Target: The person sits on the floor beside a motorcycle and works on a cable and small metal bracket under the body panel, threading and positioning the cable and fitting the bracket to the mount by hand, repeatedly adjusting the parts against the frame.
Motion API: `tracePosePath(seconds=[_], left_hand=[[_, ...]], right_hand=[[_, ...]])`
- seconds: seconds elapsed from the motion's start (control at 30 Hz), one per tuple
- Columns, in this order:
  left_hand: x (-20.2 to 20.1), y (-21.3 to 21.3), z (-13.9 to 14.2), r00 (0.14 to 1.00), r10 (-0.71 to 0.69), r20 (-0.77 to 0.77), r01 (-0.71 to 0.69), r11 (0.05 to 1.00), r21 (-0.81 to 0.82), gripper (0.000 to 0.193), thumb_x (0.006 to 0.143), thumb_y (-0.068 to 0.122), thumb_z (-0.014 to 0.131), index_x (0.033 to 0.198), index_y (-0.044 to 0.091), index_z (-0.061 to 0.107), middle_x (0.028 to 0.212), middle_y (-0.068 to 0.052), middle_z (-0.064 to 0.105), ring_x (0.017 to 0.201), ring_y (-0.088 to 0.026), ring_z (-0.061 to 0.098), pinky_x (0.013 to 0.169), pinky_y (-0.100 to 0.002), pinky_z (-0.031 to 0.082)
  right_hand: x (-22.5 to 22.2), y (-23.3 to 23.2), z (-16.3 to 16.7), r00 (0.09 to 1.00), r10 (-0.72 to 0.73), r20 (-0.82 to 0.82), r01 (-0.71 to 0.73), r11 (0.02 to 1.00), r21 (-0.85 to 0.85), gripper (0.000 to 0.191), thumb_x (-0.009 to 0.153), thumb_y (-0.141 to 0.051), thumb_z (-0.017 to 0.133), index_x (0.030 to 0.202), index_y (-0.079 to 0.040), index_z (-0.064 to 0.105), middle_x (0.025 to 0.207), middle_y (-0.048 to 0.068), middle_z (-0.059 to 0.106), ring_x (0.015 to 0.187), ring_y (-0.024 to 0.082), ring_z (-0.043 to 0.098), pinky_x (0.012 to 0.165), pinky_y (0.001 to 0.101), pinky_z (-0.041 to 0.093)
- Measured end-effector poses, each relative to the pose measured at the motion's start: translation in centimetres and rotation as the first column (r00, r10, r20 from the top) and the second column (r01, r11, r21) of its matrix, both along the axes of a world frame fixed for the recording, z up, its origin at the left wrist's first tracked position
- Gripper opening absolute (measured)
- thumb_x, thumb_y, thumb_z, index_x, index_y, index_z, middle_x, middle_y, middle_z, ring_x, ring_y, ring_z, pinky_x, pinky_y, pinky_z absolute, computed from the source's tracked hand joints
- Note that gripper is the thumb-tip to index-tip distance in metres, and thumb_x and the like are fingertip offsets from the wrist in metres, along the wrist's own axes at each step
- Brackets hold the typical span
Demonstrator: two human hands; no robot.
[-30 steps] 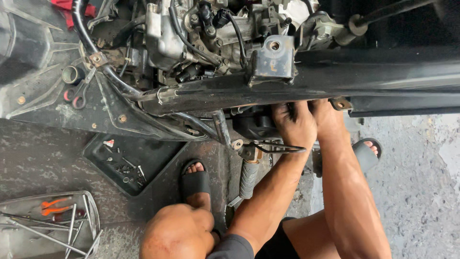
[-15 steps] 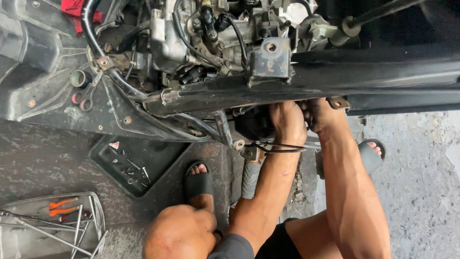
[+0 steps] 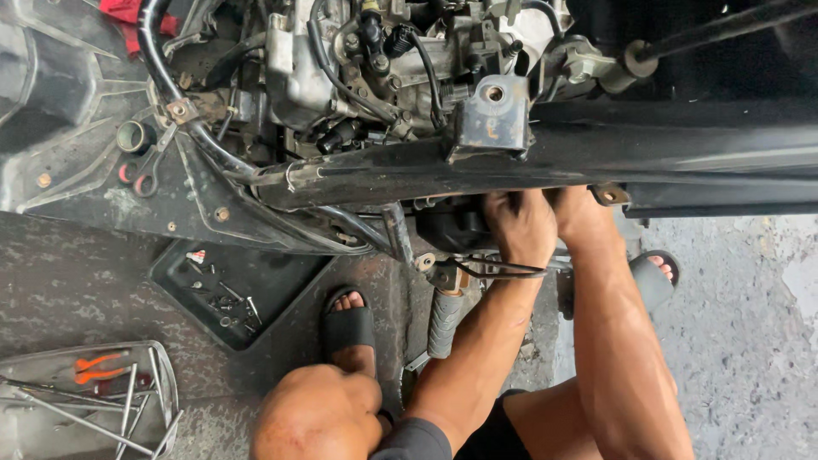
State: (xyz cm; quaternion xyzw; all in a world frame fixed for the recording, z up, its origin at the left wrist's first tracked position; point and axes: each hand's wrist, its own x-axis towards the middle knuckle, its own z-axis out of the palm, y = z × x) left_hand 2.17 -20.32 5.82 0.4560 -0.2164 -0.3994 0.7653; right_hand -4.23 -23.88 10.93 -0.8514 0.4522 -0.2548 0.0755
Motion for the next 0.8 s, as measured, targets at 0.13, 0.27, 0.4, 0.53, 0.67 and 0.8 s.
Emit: tracePosePath(seconds=[0.13,0.27,0.4,0.53,0.67,0.8], left_hand=[[-0.4,0.4,0.9,0.997,0.071,-0.034,-0.075,0.989,-0.125,0.025,0.107,0.020,0.064,0.104,-0.005,0.068,0.103,-0.010,0.070,0.097,-0.019,0.064,0.087,-0.038,0.052],[-0.6,0.6,1.1,0.921,0.034,-0.388,-0.073,0.994,-0.086,0.021,0.108,0.019,0.060,0.114,0.000,0.065,0.098,-0.008,0.060,0.088,-0.018,0.053,0.078,-0.037,0.041],[-0.1,-0.1,0.5,0.973,0.227,0.032,-0.221,0.967,-0.126,0.030,0.113,0.024,0.052,0.119,-0.003,0.063,0.116,-0.009,0.065,0.107,-0.020,0.061,0.093,-0.036,0.048],[0.4,-1.8,0.2,0.879,-0.004,-0.478,0.071,0.990,0.124,0.025,0.109,0.027,0.051,0.109,0.003,0.058,0.086,-0.001,0.057,0.073,-0.013,0.051,0.066,-0.028,0.043],[0.0,-2.8,0.1,0.790,-0.038,-0.611,0.257,0.927,0.275,0.023,0.106,0.032,0.050,0.106,0.011,0.058,0.079,-0.001,0.055,0.063,-0.015,0.050,0.054,-0.032,0.040],[-0.2,-2.4,-0.2,0.988,-0.008,-0.151,0.025,0.993,0.111,0.027,0.104,0.024,0.052,0.102,0.000,0.064,0.091,-0.011,0.067,0.081,-0.023,0.066,0.070,-0.038,0.053]], right_hand=[[1.1,0.0,-0.4,0.984,-0.071,0.162,0.040,0.981,0.190,0.045,0.102,-0.028,0.067,0.135,0.001,0.058,0.127,0.028,0.066,0.116,0.046,0.063,0.095,0.0519,0.049],[2.6,0.1,-0.5,0.914,-0.364,0.178,0.317,0.916,0.244,0.046,0.098,-0.031,0.069,0.128,0.002,0.060,0.117,0.028,0.068,0.110,0.045,0.064,0.091,0.0519,0.049],[3.3,-0.6,0.1,0.963,-0.266,0.050,0.263,0.963,0.058,0.032,0.106,-0.026,0.064,0.122,0.001,0.067,0.116,0.025,0.070,0.110,0.042,0.066,0.089,0.0496,0.053],[3.5,-1.6,0.9,0.833,-0.436,0.340,0.148,0.769,0.622,0.019,0.100,-0.030,0.067,0.103,-0.012,0.067,0.094,0.008,0.067,0.080,0.023,0.059,0.064,0.0337,0.043],[3.1,-2.5,1.5,0.546,-0.743,0.387,-0.215,0.322,0.922,0.017,0.090,-0.035,0.073,0.083,-0.022,0.064,0.070,-0.004,0.061,0.051,0.008,0.049,0.041,0.0215,0.031],[0.8,-2.3,1.5,0.505,-0.614,0.606,-0.386,0.468,0.795,0.020,0.095,-0.025,0.078,0.085,-0.017,0.063,0.075,-0.003,0.059,0.059,0.008,0.050,0.050,0.0227,0.035]])
